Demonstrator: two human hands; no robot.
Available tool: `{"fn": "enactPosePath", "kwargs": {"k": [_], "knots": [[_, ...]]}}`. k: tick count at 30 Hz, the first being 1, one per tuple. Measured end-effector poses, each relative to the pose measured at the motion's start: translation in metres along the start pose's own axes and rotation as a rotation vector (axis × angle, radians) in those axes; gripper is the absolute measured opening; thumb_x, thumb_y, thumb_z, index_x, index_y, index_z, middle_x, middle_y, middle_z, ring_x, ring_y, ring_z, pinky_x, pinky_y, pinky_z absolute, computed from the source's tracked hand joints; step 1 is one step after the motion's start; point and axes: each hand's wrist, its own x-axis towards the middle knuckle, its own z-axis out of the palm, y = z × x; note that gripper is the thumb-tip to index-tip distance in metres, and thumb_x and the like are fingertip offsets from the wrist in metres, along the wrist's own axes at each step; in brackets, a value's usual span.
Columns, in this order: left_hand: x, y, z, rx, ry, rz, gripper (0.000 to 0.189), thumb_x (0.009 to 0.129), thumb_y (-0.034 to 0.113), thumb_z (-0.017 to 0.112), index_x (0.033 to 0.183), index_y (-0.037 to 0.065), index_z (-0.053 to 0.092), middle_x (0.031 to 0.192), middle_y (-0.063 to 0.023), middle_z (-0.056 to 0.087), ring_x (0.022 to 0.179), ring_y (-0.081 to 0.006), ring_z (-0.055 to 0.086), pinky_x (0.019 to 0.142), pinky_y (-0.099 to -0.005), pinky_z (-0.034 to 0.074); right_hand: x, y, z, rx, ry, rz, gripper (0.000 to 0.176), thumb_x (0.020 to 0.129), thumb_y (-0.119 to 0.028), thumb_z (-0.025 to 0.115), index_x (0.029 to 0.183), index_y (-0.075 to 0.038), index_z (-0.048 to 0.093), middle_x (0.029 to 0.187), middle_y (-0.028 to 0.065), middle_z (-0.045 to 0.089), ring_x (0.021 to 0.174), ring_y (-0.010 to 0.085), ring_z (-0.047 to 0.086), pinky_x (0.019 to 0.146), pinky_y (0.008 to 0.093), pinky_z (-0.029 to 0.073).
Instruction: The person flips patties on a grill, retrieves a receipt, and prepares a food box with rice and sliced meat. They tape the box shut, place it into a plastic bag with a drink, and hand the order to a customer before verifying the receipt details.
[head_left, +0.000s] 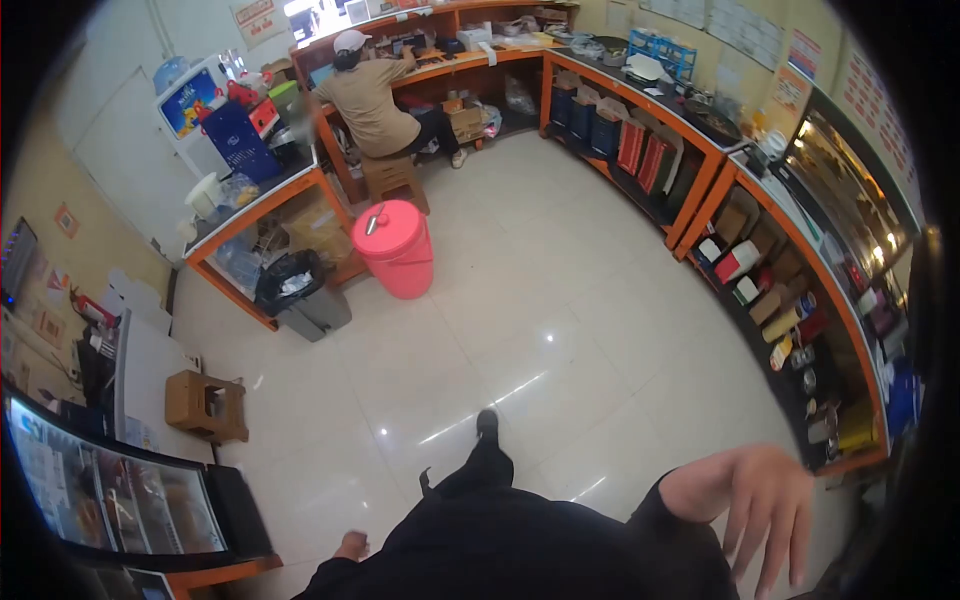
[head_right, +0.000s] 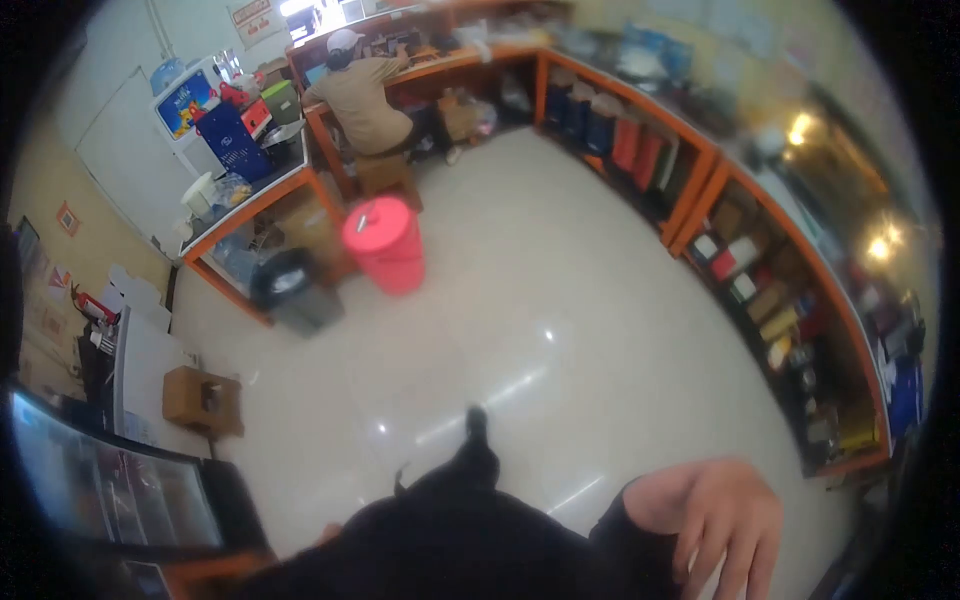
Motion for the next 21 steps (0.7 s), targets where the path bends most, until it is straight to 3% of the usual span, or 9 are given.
{"fn": "enactPosePath", "kwargs": {"k": [3, 5, 7, 8, 10, 12, 14, 17, 21], "knots": [[0.05, 0.03, -0.07, -0.172, -0.067, -0.1, 0.019, 0.082, 0.016, 0.055, 0.093, 0.005, 0.066, 0.095, -0.0153, 0.065, 0.084, -0.0278, 0.062, 0.073, -0.0388, 0.05, -0.138, 0.022, -0.105, -0.059, 0.687, 0.0, 0.021, 0.091, -0.013, 0.053, 0.106, -0.006, 0.065, 0.094, 0.011, 0.066, 0.075, 0.0243, 0.064, 0.067, 0.0362, 0.05], [0.102, 0.065, -0.134, -0.187, -0.068, -0.06, 0.021, 0.083, 0.016, 0.053, 0.095, 0.004, 0.065, 0.099, -0.0166, 0.064, 0.089, -0.029, 0.06, 0.077, -0.0396, 0.049, -0.229, 0.068, -0.17, -0.466, 1.66, 0.418, 0.045, 0.094, -0.032, 0.052, 0.13, -0.005, 0.045, 0.107, 0.007, 0.061, 0.077, 0.0188, 0.061, 0.076, 0.0329, 0.049], [0.159, 0.103, -0.204, -0.152, -0.045, 0.015, 0.023, 0.084, 0.016, 0.051, 0.098, 0.004, 0.065, 0.103, -0.0179, 0.063, 0.095, -0.0302, 0.059, 0.081, -0.0404, 0.048, -0.395, 0.128, -0.179, -0.467, 2.014, 0.781, 0.04, 0.095, -0.025, 0.049, 0.129, -0.005, 0.047, 0.111, 0.0073, 0.06, 0.089, 0.0196, 0.059, 0.079, 0.0369, 0.048], [0.194, 0.125, -0.243, -0.118, -0.013, 0.067, 0.024, 0.084, 0.016, 0.051, 0.1, 0.004, 0.064, 0.104, -0.0185, 0.063, 0.098, -0.0308, 0.058, 0.084, -0.0408, 0.047, -0.454, 0.144, -0.155, -0.391, 2.131, 1.299, 0.039, 0.095, -0.025, 0.048, 0.128, -0.006, 0.049, 0.112, 0.0073, 0.059, 0.099, 0.0208, 0.057, 0.083, 0.0369, 0.047], [0.269, 0.177, -0.329, -0.043, 0.111, 0.185, 0.026, 0.085, 0.016, 0.049, 0.102, 0.003, 0.064, 0.108, -0.0198, 0.061, 0.104, -0.0319, 0.057, 0.088, -0.0416, 0.046, -0.57, 0.152, -0.03, -0.592, 1.546, 2.08, 0.041, 0.087, -0.027, 0.055, 0.122, -0.006, 0.053, 0.113, 0.0132, 0.059, 0.103, 0.0289, 0.055, 0.088, 0.0413, 0.045], [0.345, 0.25, -0.439, 0.05, 0.493, 0.397, 0.028, 0.086, 0.016, 0.047, 0.105, 0.002, 0.063, 0.112, -0.0211, 0.06, 0.109, -0.0331, 0.056, 0.092, -0.0424, 0.044, -0.636, 0.107, 0.146, -0.959, 0.671, 2.251, 0.044, 0.08, -0.029, 0.063, 0.116, -0.006, 0.058, 0.115, 0.0191, 0.059, 0.107, 0.0371, 0.053, 0.092, 0.0457, 0.043], [0.302, 0.339, -0.589, -0.013, 1.004, 0.702, 0.033, 0.089, 0.016, 0.047, 0.117, 0.003, 0.057, 0.11, -0.0194, 0.062, 0.107, -0.0343, 0.057, 0.089, -0.0433, 0.046, -0.58, 0.063, 0.095, -0.203, 1.163, 2.673, 0.043, 0.081, -0.028, 0.06, 0.117, -0.005, 0.057, 0.117, 0.0187, 0.058, 0.109, 0.0362, 0.053, 0.093, 0.0451, 0.042], [0.219, 0.467, -0.766, -0.747, 0.56, 0.689, 0.033, 0.091, 0.027, 0.051, 0.115, 0.006, 0.057, 0.1, -0.0214, 0.064, 0.095, -0.0359, 0.062, 0.082, -0.044, 0.048, -0.591, 0.035, 0.01, 0.014, 1.394, 2.73, 0.042, 0.084, -0.027, 0.056, 0.119, -0.005, 0.056, 0.119, 0.0182, 0.057, 0.111, 0.0347, 0.052, 0.094, 0.0443, 0.042], [0.305, 0.534, -0.84, -0.498, 0.675, 0.759, 0.034, 0.091, 0.032, 0.05, 0.114, 0.007, 0.058, 0.1, -0.0216, 0.064, 0.094, -0.0381, 0.061, 0.082, -0.0449, 0.048, -0.668, 0.003, -0.123, -0.023, 1.267, 2.728, 0.041, 0.087, -0.025, 0.051, 0.122, -0.004, 0.054, 0.123, 0.0175, 0.055, 0.114, 0.0328, 0.051, 0.096, 0.0431, 0.041]]}}
